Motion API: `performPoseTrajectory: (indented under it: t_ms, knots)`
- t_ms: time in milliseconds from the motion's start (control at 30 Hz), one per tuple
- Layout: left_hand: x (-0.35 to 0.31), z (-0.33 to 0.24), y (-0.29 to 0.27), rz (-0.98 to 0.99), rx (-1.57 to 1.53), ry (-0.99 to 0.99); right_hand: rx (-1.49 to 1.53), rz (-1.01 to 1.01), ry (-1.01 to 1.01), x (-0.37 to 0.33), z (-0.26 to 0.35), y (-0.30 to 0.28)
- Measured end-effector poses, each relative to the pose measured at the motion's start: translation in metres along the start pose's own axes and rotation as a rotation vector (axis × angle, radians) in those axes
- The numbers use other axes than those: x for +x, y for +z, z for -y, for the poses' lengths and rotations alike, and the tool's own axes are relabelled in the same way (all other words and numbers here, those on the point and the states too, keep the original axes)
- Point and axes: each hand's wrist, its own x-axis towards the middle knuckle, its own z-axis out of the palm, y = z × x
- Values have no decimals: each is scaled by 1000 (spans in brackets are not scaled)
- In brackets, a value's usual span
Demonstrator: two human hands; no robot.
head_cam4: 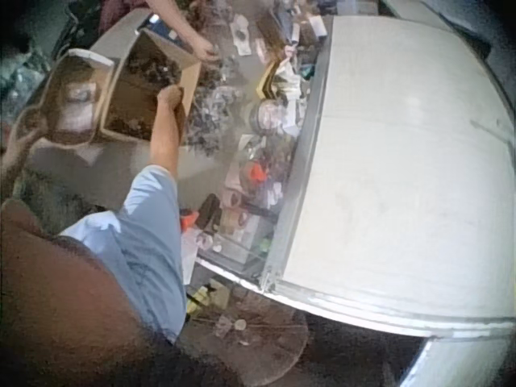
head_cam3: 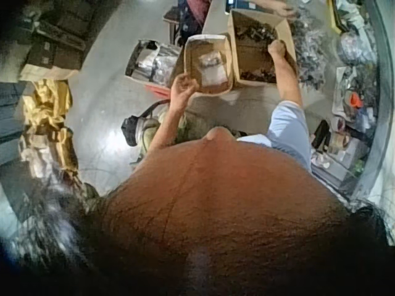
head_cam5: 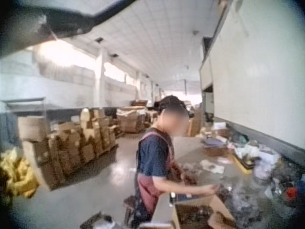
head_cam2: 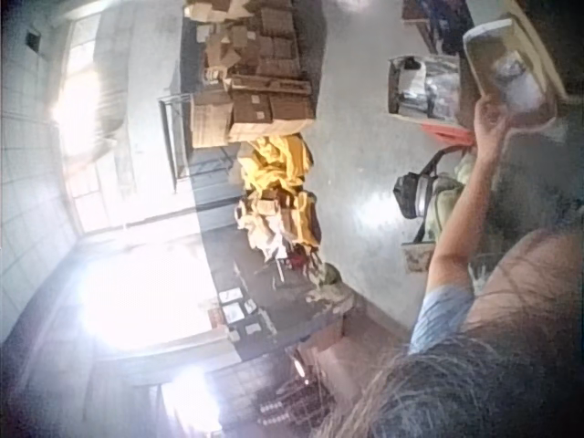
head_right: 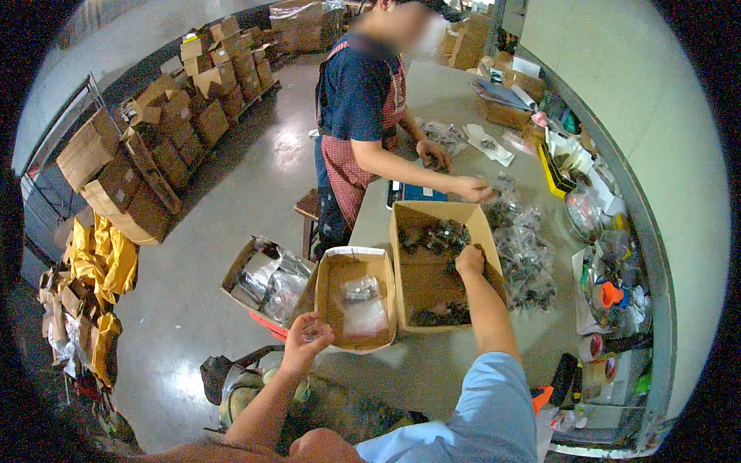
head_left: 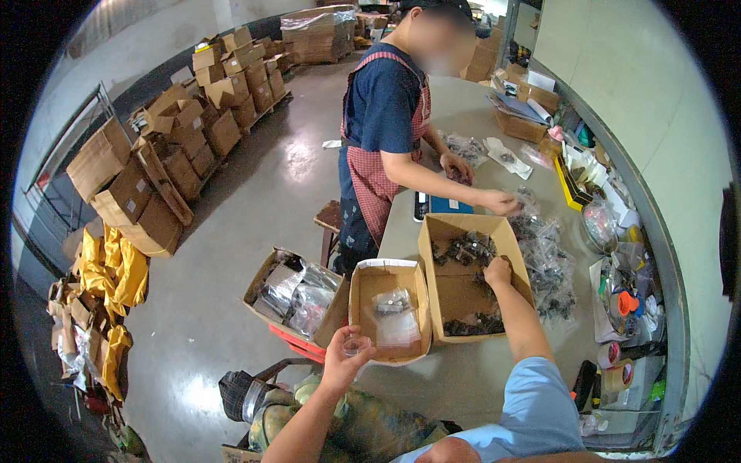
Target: The person takes small metal components from a box, places each into a plastic bag, and puts the bagged items back into a container.
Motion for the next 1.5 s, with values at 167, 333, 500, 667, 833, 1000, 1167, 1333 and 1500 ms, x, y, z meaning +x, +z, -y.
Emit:
performPoseTrajectory:
  t_ms: [167, 333, 500, 667, 833, 1000, 1167, 1333, 1500]
  knots:
    - [-2, 1, 2, 50, 85, 36, -225, 171, -327, 4, -24, 13]
    - [-4, 0, 7, 88, 45, 39, 151, 42, -135, 21, -38, 27]
    - [-15, -1, -2, 64, -16, 45, 11, 371, -139, -3, -10, 16]
    - [-17, -10, 2, 151, 50, 86, 60, 385, -417, -30, -20, 9]
    - [-22, -17, 8, 362, 39, -15, 693, 494, -744, -142, 29, -60]
    - [-32, -23, 7, 460, -59, -61, 278, 649, -1104, -264, 87, -95]
    - [-36, -31, 1, 521, -226, -127, -15, 608, -1348, -304, 111, -109]
    - [-39, -34, 2, 566, -399, -105, 22, 733, -1326, -305, 120, -124]
    - [-39, -27, 2, 654, -259, -84, -23, 799, -1336, -314, 124, -119]
